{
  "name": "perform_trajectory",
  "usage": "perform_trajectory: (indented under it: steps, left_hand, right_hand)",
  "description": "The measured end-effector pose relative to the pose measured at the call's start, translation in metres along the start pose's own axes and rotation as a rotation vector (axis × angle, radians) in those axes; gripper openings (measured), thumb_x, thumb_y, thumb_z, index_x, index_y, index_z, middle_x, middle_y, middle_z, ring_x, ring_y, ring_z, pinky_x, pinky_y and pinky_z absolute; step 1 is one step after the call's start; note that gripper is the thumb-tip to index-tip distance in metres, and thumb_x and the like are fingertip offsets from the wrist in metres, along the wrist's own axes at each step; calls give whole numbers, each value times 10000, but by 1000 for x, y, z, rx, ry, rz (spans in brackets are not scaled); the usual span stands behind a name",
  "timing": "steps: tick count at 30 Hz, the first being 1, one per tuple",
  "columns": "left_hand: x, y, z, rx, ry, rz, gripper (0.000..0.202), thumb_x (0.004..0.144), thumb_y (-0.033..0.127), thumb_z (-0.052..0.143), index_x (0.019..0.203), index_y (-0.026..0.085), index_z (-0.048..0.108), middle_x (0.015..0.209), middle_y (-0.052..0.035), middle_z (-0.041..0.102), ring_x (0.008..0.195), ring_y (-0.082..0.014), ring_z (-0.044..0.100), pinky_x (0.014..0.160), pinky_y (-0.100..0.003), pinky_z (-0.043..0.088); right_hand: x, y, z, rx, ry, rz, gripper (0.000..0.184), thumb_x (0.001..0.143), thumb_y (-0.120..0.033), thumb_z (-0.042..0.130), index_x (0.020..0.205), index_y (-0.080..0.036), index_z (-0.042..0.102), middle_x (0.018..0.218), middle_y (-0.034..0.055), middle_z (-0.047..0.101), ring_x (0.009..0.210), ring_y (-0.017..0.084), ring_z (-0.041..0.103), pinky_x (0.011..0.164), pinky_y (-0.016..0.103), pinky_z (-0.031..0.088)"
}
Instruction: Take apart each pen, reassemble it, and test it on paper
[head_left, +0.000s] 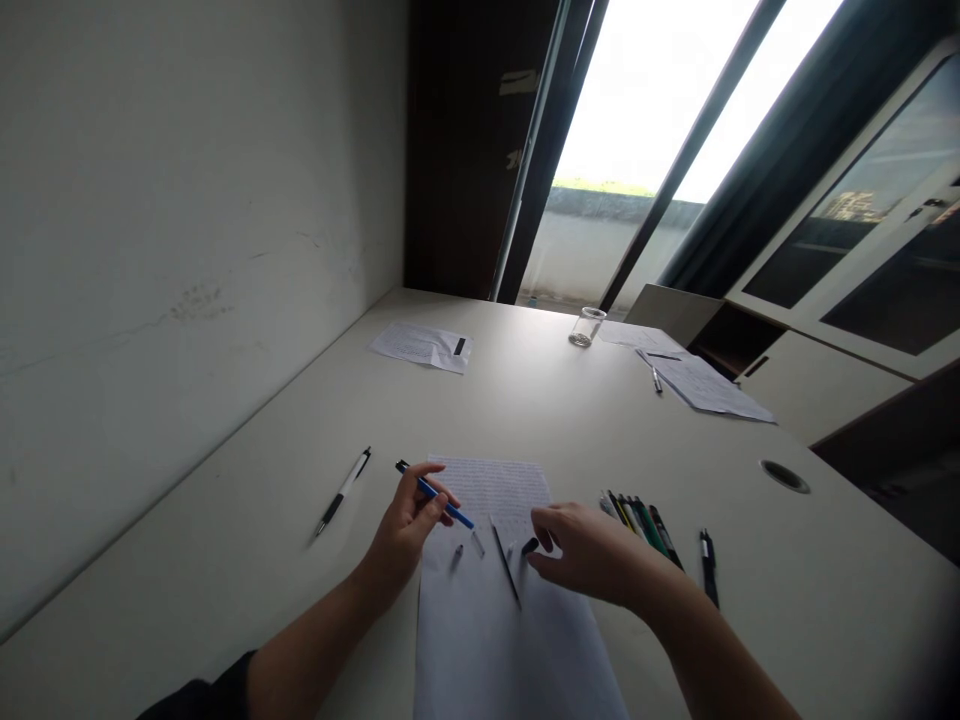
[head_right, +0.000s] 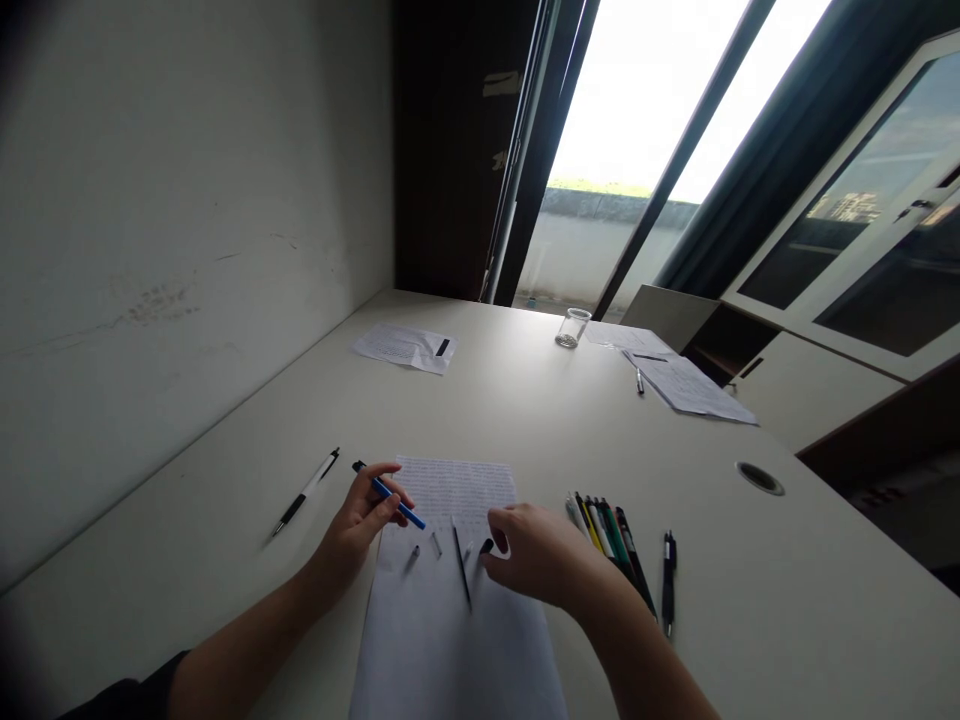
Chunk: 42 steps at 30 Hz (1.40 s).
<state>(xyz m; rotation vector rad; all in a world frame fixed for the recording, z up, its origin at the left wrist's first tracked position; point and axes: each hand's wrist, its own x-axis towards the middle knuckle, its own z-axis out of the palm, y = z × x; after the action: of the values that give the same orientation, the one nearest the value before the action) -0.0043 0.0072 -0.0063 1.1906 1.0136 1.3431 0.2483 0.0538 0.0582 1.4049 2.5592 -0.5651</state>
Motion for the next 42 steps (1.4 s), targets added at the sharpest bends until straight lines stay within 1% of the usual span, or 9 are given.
perform_trajectory:
  steps: [8, 13, 18, 21, 25, 29, 32, 36, 42]
  left_hand:
    - [-1, -1, 0, -59, -80, 28, 289, 959, 303, 548, 1237, 235, 510, 1018, -79, 676, 966, -242, 660, 839, -410, 527]
    - [-1, -4, 1, -108, -137, 79, 318, 956, 301, 563, 1265, 253, 504, 1047, -82, 683, 978, -245, 666, 867, -430, 523]
    - [-3, -5, 2, -88, -201, 106, 348, 960, 288, 561, 1297, 260, 480, 1084, -95, 681, 1016, -247, 662, 880, -428, 522]
    - [-3, -8, 1, -77, -200, 118, 412, 964, 306, 554, 1350, 278, 414, 1163, -112, 661, 1007, -241, 665, 856, -421, 531]
    - [-2, -12, 0, -61, -110, 133, 464, 971, 335, 527, 1389, 298, 329, 1233, -118, 618, 988, -230, 662, 808, -412, 544]
    - [3, -11, -4, 49, 18, 114, 359, 970, 332, 502, 1312, 249, 434, 1146, -102, 637, 962, -222, 655, 795, -396, 542]
    - [7, -10, -10, 252, 75, 153, 250, 956, 271, 490, 1191, 213, 553, 1089, -93, 646, 978, -224, 643, 840, -396, 528]
    - [11, -9, -19, 632, 8, 303, 240, 917, 164, 467, 1058, 223, 652, 1027, -81, 655, 996, -238, 616, 911, -426, 498]
    - [13, -14, -24, 949, -141, 377, 322, 876, 115, 497, 1107, 232, 688, 1082, -86, 690, 1072, -265, 594, 999, -476, 453]
  right_hand:
    - [-8, -25, -12, 67, 190, -110, 282, 928, -447, 544, 801, -201, 601, 750, 20, 642, 630, 144, 542, 547, 247, 334]
    - [-2, -57, 2, 131, 270, -182, 268, 960, -421, 514, 872, -201, 639, 790, 25, 652, 637, 139, 554, 559, 246, 333]
    - [2, -66, 17, 63, 313, -231, 233, 960, -265, 486, 767, -187, 590, 718, 5, 633, 602, 125, 531, 569, 246, 294]
    - [-1, -60, 19, 44, 332, -216, 215, 942, -255, 506, 748, -189, 569, 707, 2, 625, 588, 122, 520, 565, 243, 290]
    - [-12, -39, 15, 69, 401, -141, 269, 972, -297, 467, 741, -187, 551, 705, 15, 614, 581, 123, 506, 565, 241, 307]
    - [-27, -7, 16, 121, 469, -64, 352, 1010, -360, 383, 737, -188, 524, 700, 32, 598, 560, 124, 485, 544, 247, 319]
    - [-39, 17, 28, 102, 495, 10, 369, 1012, -384, 367, 714, -203, 488, 664, 26, 566, 563, 139, 480, 554, 262, 339]
    - [-53, 35, 54, 101, 463, 119, 366, 1010, -389, 355, 722, -212, 495, 667, 34, 581, 553, 157, 509, 541, 271, 354]
    - [-66, 27, 80, 80, 373, 178, 354, 992, -375, 397, 710, -210, 534, 669, 42, 609, 553, 162, 551, 520, 254, 351]
